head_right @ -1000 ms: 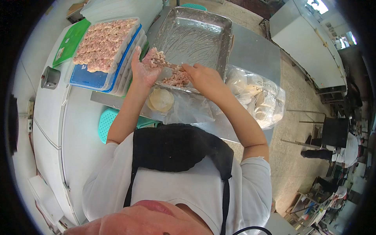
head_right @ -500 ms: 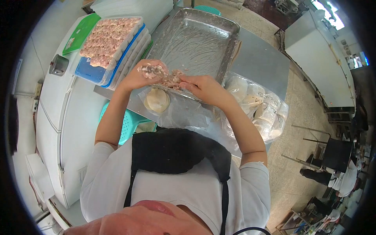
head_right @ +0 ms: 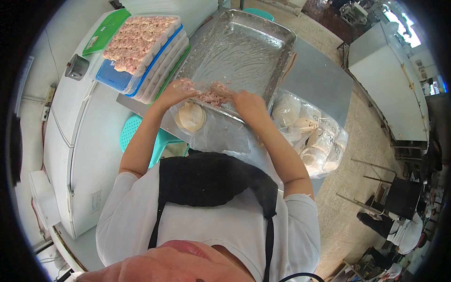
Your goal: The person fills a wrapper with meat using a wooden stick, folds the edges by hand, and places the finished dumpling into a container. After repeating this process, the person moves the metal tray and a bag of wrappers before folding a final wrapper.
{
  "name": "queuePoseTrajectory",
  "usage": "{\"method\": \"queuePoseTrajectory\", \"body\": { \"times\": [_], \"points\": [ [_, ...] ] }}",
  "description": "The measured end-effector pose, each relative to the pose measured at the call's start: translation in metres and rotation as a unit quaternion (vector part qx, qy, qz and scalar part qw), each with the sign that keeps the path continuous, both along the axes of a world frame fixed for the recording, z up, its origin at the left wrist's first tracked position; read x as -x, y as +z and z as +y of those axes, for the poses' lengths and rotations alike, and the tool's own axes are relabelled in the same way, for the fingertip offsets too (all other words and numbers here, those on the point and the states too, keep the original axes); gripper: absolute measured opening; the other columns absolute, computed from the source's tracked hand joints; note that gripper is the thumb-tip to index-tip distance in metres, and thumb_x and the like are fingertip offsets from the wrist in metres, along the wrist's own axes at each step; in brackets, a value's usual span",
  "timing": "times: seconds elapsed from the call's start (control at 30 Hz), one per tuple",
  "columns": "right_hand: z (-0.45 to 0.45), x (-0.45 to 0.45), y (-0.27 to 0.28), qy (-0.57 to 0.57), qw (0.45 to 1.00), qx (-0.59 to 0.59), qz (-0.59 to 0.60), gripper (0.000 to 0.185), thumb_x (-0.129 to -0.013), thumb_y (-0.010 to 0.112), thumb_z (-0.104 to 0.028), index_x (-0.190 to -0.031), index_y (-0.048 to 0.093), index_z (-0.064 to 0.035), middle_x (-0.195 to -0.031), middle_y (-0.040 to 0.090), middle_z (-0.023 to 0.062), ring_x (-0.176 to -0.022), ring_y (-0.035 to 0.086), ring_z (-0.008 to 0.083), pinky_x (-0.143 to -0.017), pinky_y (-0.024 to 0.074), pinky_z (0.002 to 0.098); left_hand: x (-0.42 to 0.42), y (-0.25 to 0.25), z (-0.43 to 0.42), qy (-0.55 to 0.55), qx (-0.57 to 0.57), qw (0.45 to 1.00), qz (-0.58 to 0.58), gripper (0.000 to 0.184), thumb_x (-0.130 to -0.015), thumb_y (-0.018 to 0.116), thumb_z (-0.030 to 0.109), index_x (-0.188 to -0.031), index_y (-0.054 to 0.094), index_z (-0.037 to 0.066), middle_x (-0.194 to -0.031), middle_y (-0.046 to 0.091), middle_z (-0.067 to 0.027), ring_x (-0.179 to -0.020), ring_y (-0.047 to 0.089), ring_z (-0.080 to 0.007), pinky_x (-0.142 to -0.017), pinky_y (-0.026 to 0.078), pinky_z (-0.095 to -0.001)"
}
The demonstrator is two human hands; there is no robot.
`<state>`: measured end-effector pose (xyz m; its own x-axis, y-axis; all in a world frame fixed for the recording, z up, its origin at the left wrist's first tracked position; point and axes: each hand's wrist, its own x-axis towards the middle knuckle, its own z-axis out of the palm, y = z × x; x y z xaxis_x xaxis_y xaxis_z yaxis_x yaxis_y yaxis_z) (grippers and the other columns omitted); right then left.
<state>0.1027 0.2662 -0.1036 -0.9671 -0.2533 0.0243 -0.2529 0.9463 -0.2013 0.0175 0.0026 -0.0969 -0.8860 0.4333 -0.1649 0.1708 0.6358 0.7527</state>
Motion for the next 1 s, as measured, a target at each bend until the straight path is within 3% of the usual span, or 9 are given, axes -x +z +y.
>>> {"method": "queuePoseTrajectory", "body": {
  "times": [0.13,0.2,0.3,0.43,0.5,0.6,0.73,0.93,1.0],
  "points": [
    [0.029,-0.008,0.005,-0.013,0.995,0.003,-0.097,0.028,-0.094,0.054,-0.024,-0.114,0.065,-0.0093,-0.092,0.067,0.0185,-0.086,0.065,0.0346,-0.074,0.0509,0.0426,-0.02,0.032,-0.013,-0.038,-0.129,0.991,0.013,0.053,-0.075,0.075,0.016,-0.123,0.056,0.003,-0.115,0.06,-0.0067,-0.103,0.055,-0.0169,-0.09,0.046,-0.0311],
    [0.038,-0.017,0.03,-0.038,0.98,0.191,-0.05,0.03,-0.094,0.056,-0.025,-0.114,0.066,-0.0053,-0.097,0.068,0.0204,-0.089,0.066,0.0339,-0.078,0.0508,0.0378,-0.029,0.061,-0.012,-0.092,-0.189,0.976,0.049,0.058,-0.072,0.074,0.012,-0.126,0.054,0.006,-0.116,0.059,-0.0062,-0.104,0.056,-0.019,-0.094,0.044,-0.0323],
    [0.025,-0.038,0.079,-0.018,0.928,0.369,-0.055,0.033,-0.092,0.058,-0.029,-0.114,0.065,-0.0064,-0.101,0.067,0.0206,-0.093,0.064,0.0376,-0.078,0.0502,0.042,-0.031,0.076,-0.009,-0.151,-0.214,0.955,0.138,0.05,-0.071,0.074,0.01,-0.118,0.058,0.008,-0.108,0.06,-0.0051,-0.099,0.056,-0.0178,-0.09,0.045,-0.0316],
    [-0.015,-0.045,0.09,0.051,0.949,0.31,0.005,0.033,-0.092,0.06,-0.03,-0.115,0.065,-0.0067,-0.098,0.067,0.0198,-0.088,0.063,0.0376,-0.077,0.0503,0.0399,-0.02,0.082,-0.01,-0.239,-0.206,0.942,0.114,0.039,-0.07,0.074,0.01,-0.106,0.061,0.006,-0.098,0.06,-0.0035,-0.092,0.056,-0.0157,-0.082,0.046,-0.0314],
    [-0.015,-0.038,0.094,0.101,0.963,0.251,0.015,0.03,-0.094,0.059,-0.024,-0.115,0.065,-0.0037,-0.091,0.067,0.0163,-0.081,0.063,0.0302,-0.074,0.0493,0.0351,-0.017,0.087,-0.014,-0.252,-0.125,0.945,0.165,0.028,-0.071,0.074,0.01,-0.095,0.061,0.004,-0.086,0.059,-0.0025,-0.084,0.055,-0.0127,-0.074,0.045,-0.0297],
    [-0.026,-0.052,0.146,0.009,0.993,0.111,0.037,0.029,-0.093,0.059,-0.023,-0.113,0.065,-0.0035,-0.088,0.066,0.0158,-0.079,0.062,0.0309,-0.072,0.0488,0.0358,-0.01,0.085,-0.029,-0.221,-0.148,0.959,0.097,0.025,-0.073,0.074,0.012,-0.092,0.059,0.003,-0.083,0.06,-0.0021,-0.08,0.055,-0.0104,-0.07,0.045,-0.0277],
    [-0.079,-0.058,0.148,0.025,0.974,0.192,0.119,0.028,-0.092,0.06,-0.022,-0.112,0.065,-0.0031,-0.088,0.066,0.0164,-0.08,0.062,0.0312,-0.071,0.0488,0.036,-0.001,0.099,-0.055,-0.211,-0.191,0.955,0.087,0.027,-0.074,0.074,0.017,-0.092,0.06,0.003,-0.077,0.058,-0.0068,-0.076,0.056,-0.0174,-0.071,0.045,-0.0295],
    [-0.118,-0.032,0.16,0.016,0.974,0.195,0.11,0.026,-0.092,0.059,-0.024,-0.111,0.066,-0.0077,-0.089,0.065,0.0172,-0.083,0.062,0.0373,-0.072,0.0496,0.0417,0.002,0.11,-0.116,-0.151,-0.255,0.939,0.175,0.026,-0.075,0.078,0.015,-0.096,0.064,0.006,-0.085,0.063,-0.0003,-0.075,0.057,-0.0075,-0.067,0.047,-0.026],
    [-0.136,-0.034,0.167,0.013,0.954,0.276,0.117,0.027,-0.093,0.059,-0.024,-0.112,0.065,-0.006,-0.093,0.066,0.0179,-0.086,0.063,0.0378,-0.074,0.05,0.041,0.004,0.126,-0.138,-0.199,-0.262,0.939,0.105,0.031,-0.074,0.08,0.017,-0.099,0.065,0.007,-0.083,0.064,-0.0008,-0.072,0.057,-0.0079,-0.064,0.047,-0.0257]
  ]
}}
